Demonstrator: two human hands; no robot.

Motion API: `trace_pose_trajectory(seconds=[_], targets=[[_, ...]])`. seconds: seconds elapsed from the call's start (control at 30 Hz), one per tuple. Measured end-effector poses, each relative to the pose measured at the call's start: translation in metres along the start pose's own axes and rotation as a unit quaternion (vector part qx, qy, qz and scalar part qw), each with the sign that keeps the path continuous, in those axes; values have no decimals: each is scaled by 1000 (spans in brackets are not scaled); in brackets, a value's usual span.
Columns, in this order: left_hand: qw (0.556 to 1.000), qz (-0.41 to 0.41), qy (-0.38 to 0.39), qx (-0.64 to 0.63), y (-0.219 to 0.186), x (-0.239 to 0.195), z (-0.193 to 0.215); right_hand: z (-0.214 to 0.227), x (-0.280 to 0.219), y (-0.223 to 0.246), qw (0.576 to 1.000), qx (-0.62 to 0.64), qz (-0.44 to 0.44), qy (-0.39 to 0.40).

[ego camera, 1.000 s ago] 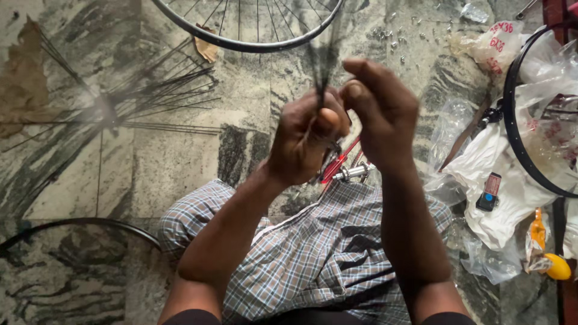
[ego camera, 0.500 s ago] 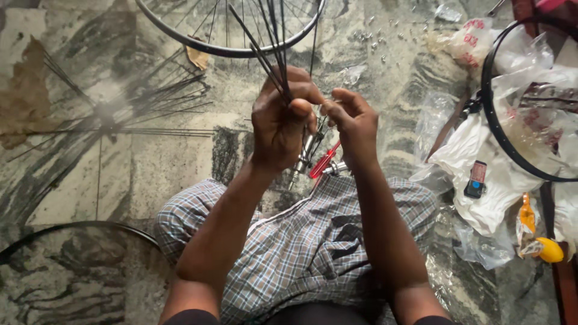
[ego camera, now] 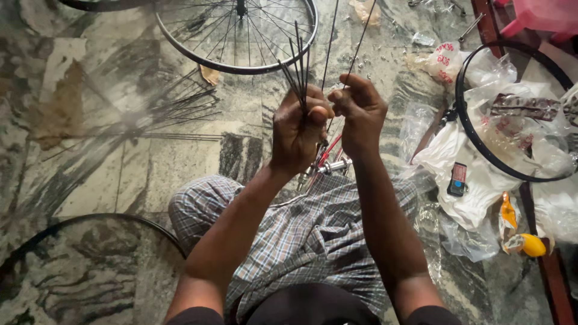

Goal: The person is assembling a bicycle wheel by inserting spokes into the hub and organizing them. They are sitting on the floor surrounded by tools and bicycle parts.

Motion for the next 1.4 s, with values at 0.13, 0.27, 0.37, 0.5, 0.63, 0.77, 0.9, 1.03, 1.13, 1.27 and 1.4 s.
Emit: trace_pose_trajectory(seconds=[0.13, 0.27, 0.37, 0.5, 0.63, 0.77, 0.9, 1.03, 1.13, 1.27, 1.4], targets=[[1000, -5, 9, -6, -20, -2, -1, 4, 5, 7, 998, -35, -39, -28], [998, -36, -15, 53, -37, -11, -12, 12, 7, -1, 994, 45, -86, -55], [997, -41, -49, 33, -44, -12, -16, 20, 4, -3, 976, 124, -156, -83], [997, -7, -73, -8, -46, -13, -15, 27, -12, 4, 953, 179, -227, -89], [999, -4, -48, 10, -39, -7, -19, 33, -13, 8, 956, 171, -224, -78], [999, 14, -26, 20, -32, 5, -25, 34, 6, 6, 975, 120, -172, -73], [999, 25, -11, 46, -19, 22, -37, 37, 22, 3, 997, 26, -77, 0], [998, 9, -16, 53, -6, 41, -43, 38, 30, -1, 996, -70, -4, 61], [999, 39, -12, 26, 5, 50, -47, 38, 37, -12, 994, -59, -79, -39], [994, -3, -30, 101, 17, 58, -54, 37, 49, -15, 994, -97, -43, -23], [992, -12, -77, 100, 25, 67, -51, 30, 48, -3, 955, -229, 130, 141]])
Point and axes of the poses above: each hand's wrist, its own x-axis towards the middle knuckle, its own z-axis out of the back of the hand, y = z × x, the point moved 2 cm from there along x, towards the middle knuckle, and after that the axes turned 15 degrees about z, right-handed, at the moved point
